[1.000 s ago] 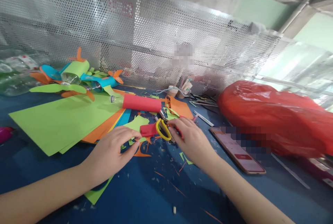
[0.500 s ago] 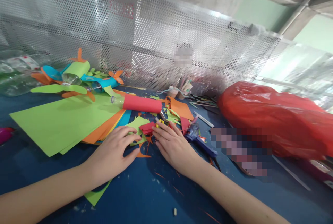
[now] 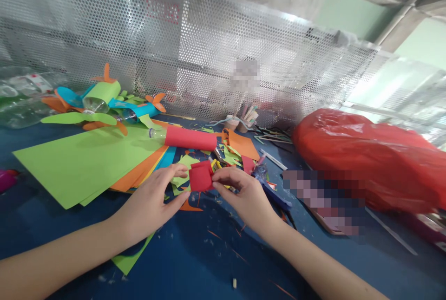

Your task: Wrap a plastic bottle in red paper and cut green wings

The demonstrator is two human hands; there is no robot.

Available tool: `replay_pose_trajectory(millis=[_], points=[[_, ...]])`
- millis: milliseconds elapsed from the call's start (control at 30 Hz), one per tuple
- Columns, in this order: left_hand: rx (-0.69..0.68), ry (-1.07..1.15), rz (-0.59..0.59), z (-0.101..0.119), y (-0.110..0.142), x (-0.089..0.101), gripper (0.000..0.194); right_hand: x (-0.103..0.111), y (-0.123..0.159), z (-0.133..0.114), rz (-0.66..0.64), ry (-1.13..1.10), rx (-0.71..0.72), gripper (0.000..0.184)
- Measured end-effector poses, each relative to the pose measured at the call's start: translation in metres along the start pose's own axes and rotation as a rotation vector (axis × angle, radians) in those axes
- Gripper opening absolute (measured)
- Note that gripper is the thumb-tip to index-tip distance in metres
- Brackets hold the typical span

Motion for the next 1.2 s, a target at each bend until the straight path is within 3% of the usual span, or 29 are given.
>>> replay_pose_trajectory(millis=[200, 433, 633, 867, 1067, 1200], points=[[0.215, 0.299, -0.031, -0.015, 0.002, -0.004, 0.034, -0.018, 0.003, 0.011, -0.140, -0.249, -0.179, 0.005], [0.161, 0.387, -0.067, -0.017, 0.000, -0.012, 0.031, -0.026, 0.004, 0.015, -0.178, -0.415, -0.215, 0.031], [0.151, 0.331, -0.017, -0.022, -0.002, -0.004, 0.031, -0.025, 0.000, 0.028, -0.190, -0.433, -0.315, 0.025], [0.213, 0.369, 0.036, -0.023, -0.002, 0.004, 0.020, -0.013, -0.001, 0.024, -0.112, -0.337, -0.304, 0.025], [0.212, 0.380, 0.077, -0.021, -0.003, 0.010, 0.018, -0.014, -0.001, 0.027, -0.113, -0.421, -0.293, 0.021], [0.236, 0.376, 0.103, -0.023, -0.003, 0.013, 0.022, -0.003, 0.000, 0.012, -0.047, -0.102, -0.117, 0.010]])
Point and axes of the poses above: each hand's wrist, its own y-axis away from the middle knuckle, its own x-axis out of the back of the hand, z = x × y, the point moved 9 cm from there along -y, towards the middle knuckle, and after that the axes turned 8 degrees about -x, right-handed, at the moved point
